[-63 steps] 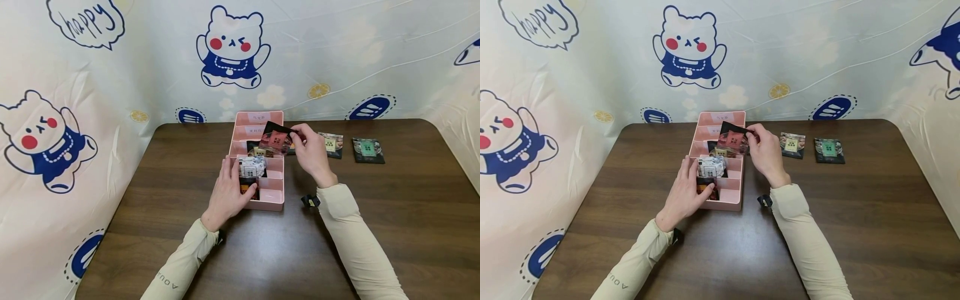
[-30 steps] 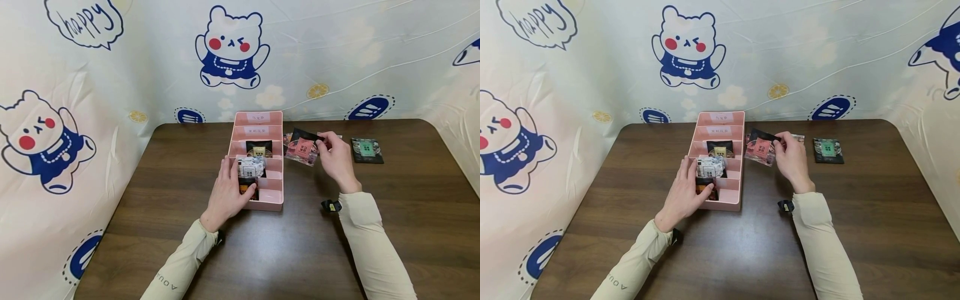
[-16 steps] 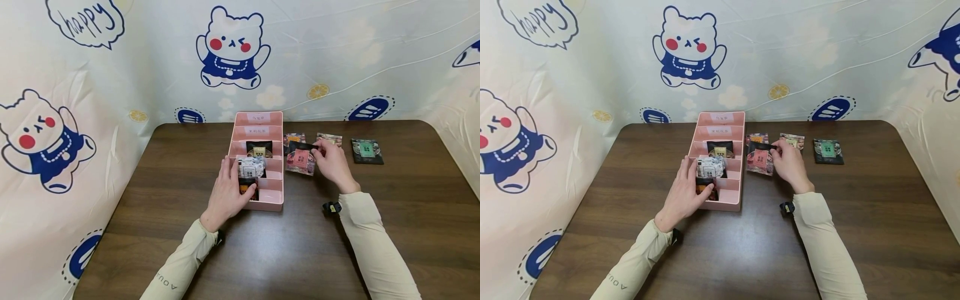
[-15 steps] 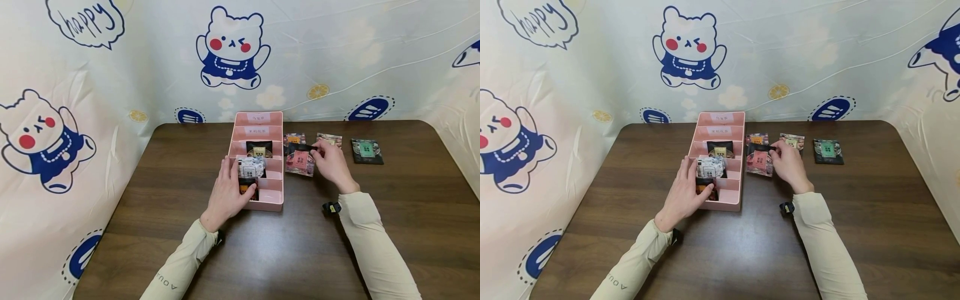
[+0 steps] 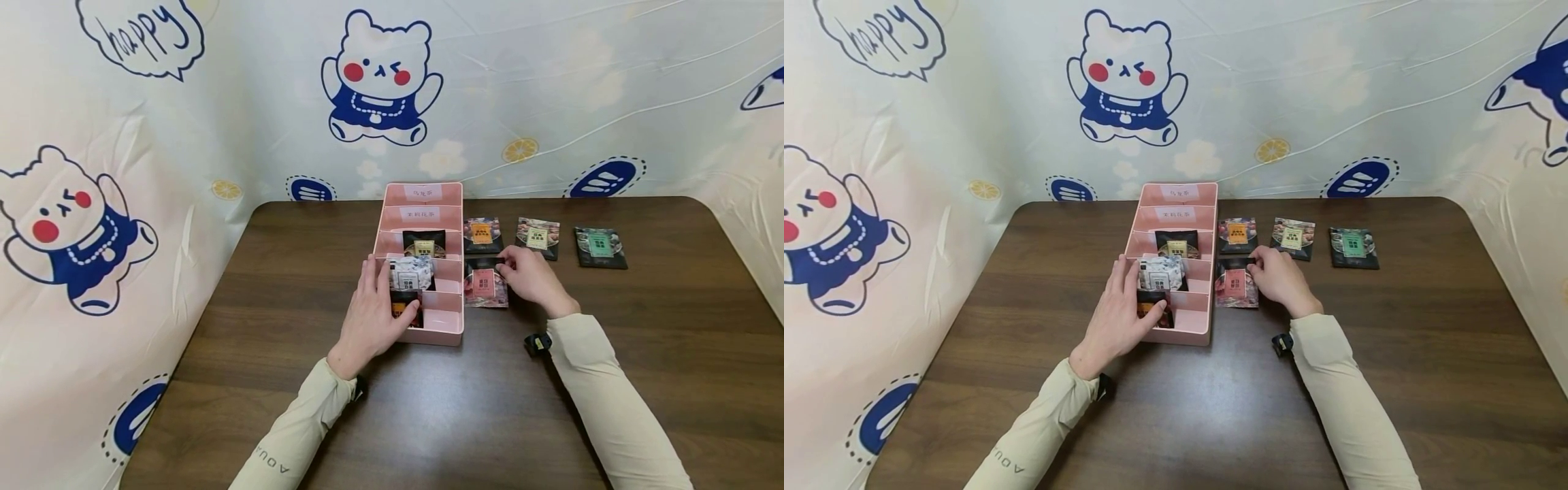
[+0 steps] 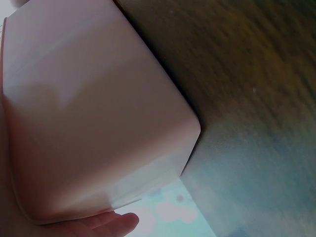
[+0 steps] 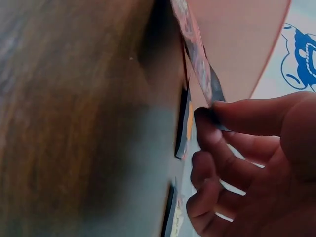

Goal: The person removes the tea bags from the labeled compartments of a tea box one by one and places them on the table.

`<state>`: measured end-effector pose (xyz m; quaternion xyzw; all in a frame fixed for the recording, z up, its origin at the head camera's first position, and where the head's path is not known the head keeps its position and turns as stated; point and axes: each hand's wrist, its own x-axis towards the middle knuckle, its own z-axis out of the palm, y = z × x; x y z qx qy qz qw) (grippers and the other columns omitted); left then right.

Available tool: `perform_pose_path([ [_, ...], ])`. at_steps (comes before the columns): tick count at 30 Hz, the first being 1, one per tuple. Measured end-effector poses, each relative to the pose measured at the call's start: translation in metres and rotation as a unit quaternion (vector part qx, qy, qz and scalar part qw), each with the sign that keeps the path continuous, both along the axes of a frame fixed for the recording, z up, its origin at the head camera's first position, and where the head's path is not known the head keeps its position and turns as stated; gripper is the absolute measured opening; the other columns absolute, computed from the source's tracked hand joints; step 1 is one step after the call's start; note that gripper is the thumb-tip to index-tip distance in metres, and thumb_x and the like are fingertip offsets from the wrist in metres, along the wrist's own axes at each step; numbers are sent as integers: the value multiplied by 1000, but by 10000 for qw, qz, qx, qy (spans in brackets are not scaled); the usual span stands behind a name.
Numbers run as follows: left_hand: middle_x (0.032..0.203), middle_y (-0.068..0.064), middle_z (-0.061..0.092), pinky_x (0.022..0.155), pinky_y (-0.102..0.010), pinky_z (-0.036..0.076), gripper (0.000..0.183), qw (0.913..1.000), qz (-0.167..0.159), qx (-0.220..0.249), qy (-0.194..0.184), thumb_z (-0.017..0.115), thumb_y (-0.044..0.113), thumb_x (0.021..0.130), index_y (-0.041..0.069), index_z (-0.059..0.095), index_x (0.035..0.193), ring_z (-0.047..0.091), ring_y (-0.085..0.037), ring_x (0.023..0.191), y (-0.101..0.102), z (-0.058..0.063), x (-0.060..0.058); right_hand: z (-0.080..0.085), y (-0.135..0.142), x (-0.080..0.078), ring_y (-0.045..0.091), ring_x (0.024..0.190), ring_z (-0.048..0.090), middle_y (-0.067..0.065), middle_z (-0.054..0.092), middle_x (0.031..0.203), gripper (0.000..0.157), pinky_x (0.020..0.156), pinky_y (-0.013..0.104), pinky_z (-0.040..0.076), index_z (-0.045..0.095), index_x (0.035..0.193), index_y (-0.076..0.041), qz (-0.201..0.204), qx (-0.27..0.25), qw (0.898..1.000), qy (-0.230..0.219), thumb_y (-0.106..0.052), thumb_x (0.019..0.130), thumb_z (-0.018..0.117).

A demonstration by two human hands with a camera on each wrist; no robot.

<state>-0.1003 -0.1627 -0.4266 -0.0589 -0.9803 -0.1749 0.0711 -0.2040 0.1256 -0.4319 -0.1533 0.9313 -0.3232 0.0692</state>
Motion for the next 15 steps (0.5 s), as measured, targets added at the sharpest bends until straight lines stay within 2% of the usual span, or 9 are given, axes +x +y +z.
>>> perform_pose_path([
  [6, 159, -23, 15, 109, -56, 35, 88, 10000, 0, 50, -7, 53, 57, 87, 1, 27, 150, 19, -40, 147, 0, 0, 0, 0, -2, 0, 22, 71, 54, 13, 65, 87, 24, 62, 34, 42, 64, 110, 1, 165, 556, 9972, -467, -14, 94, 56],
  [15, 159, -25, 15, 109, -55, 36, 88, 10000, -29, 40, 24, 52, 57, 88, 0, 27, 149, 20, -41, 146, 0, 0, -1, -2, -3, -2, 26, 78, 57, 17, 65, 98, 30, 64, 37, 45, 62, 118, 0, -32, 886, 9929, -798, -18, 95, 54],
])
